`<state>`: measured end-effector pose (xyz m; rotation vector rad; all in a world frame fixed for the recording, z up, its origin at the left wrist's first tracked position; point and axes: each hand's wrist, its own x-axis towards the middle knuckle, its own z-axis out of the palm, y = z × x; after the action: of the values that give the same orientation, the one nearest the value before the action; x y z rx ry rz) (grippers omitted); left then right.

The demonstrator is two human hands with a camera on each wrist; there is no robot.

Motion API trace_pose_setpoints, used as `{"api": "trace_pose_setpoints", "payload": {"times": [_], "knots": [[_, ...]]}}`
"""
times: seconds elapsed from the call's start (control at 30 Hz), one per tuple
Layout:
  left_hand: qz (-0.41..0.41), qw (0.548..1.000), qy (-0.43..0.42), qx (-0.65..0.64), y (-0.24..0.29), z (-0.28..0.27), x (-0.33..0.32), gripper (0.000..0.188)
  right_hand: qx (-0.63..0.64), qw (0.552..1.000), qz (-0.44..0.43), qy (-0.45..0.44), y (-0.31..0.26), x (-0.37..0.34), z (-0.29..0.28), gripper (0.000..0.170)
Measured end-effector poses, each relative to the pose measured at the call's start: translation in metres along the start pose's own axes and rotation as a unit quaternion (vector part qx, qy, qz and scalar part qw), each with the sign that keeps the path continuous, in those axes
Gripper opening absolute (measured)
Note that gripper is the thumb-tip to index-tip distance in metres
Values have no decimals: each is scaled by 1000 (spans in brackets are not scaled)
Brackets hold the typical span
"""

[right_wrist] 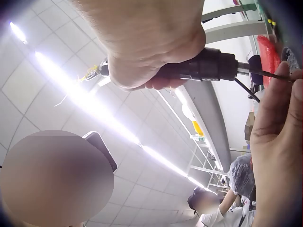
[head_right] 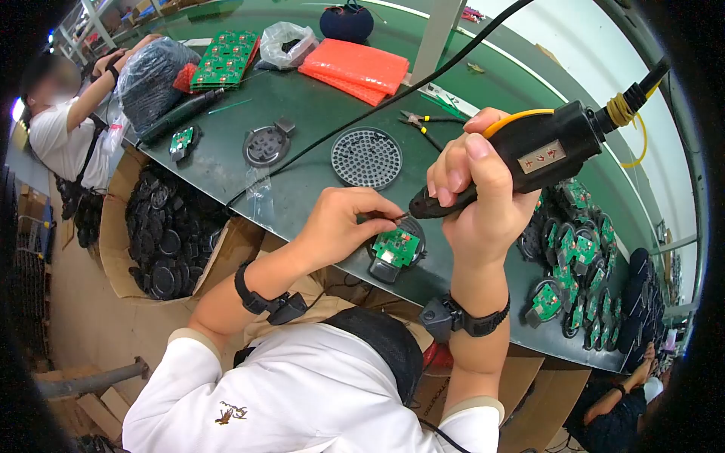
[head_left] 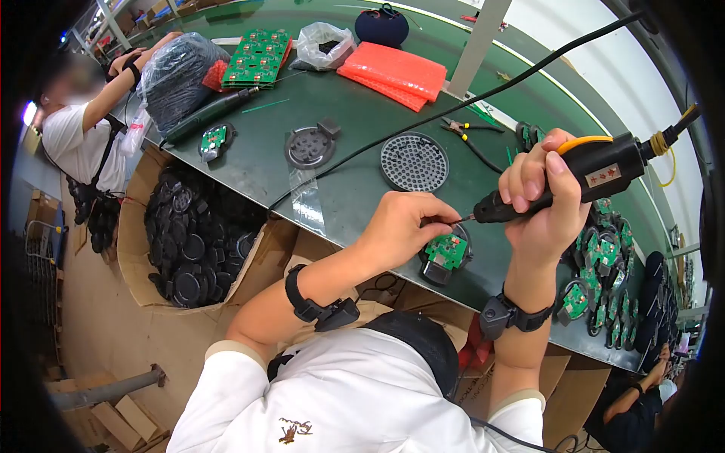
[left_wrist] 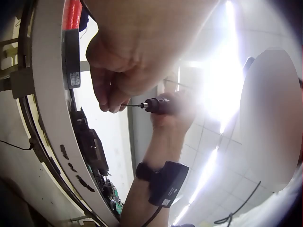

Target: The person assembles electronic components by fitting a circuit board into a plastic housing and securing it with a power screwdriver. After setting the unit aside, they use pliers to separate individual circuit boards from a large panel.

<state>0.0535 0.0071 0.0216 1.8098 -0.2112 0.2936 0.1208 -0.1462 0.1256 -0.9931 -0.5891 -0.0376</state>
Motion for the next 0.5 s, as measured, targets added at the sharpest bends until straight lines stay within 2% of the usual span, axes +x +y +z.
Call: {"api": "trace_pose_setpoints", "payload": {"times": [0.33,0.43,0.5], "knots": [[9,1000,-1,-9,-2,4,-2,20,2,1000,11,-14,3,-10,-7,25],[-5,999,-23,-27,-3,4,-6,25,3,1000,18,-12,4,-14,-8,25],[79,990,29,116,4,-1,-12,36,-1,1000,23,-5,6,-17,-8,24]]}}
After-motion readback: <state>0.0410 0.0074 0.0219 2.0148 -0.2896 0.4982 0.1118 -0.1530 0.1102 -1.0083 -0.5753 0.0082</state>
